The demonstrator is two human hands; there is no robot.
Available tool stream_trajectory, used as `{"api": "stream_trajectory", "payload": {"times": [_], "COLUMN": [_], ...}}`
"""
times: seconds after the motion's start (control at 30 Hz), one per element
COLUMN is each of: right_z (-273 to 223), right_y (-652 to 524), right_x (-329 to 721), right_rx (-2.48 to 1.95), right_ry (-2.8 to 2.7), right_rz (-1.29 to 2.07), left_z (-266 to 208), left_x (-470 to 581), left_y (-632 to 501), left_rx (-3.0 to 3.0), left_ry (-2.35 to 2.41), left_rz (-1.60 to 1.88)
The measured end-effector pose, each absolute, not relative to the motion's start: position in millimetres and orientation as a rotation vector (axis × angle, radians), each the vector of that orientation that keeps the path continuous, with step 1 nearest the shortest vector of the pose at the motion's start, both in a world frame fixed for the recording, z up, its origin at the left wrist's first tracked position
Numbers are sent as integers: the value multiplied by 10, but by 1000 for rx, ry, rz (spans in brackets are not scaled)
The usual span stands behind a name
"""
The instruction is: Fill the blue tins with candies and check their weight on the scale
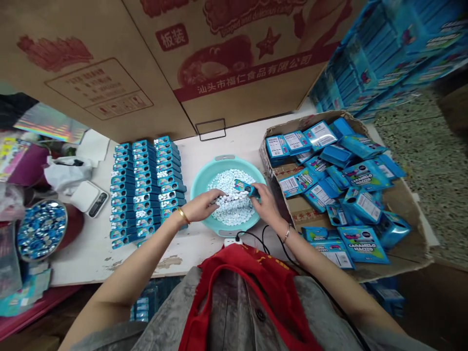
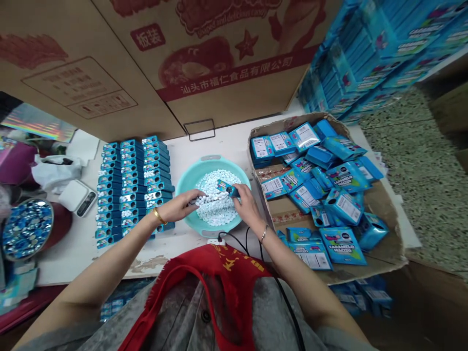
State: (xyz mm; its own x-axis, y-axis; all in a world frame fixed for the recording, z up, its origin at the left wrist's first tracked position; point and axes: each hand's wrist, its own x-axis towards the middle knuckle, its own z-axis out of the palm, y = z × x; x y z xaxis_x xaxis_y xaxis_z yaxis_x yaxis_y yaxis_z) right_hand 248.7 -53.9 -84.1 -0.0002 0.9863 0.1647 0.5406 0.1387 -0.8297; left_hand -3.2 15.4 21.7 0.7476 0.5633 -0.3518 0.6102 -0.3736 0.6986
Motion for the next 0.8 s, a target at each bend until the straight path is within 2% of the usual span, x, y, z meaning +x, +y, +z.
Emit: {"api": "stream_trajectory", "payload": {"times": [0.23, 0.37, 0.47, 0.57, 0.67, 0.8], "right_z": [-830, -858, -876, -869, -842, -811], "right_y": [-643, -681, -684, -667, -638, -595], "right_x": [2347, 2304, 2321, 2384, 2457, 2504], "right_rx": [-1398, -1393, -1414, -1460, -1508, -1544], "right_ry": [-1810, -1763, -1693, -1634, -1587, -1553], "right_rz": [677, 708, 748, 755, 746, 719], "left_z": [867, 1124, 1114, 779, 147, -682], "left_x": [566, 837, 741, 428, 174, 220], "left_y": [159, -15, 4, 175, 333, 287], "left_rx": [2439, 2557, 2533, 2442, 2286, 2202], "left_ry": [1062, 1074, 1125, 1297, 1443, 1354], "left_rz": [-797, -828, -739, -593, -492, -453]}}
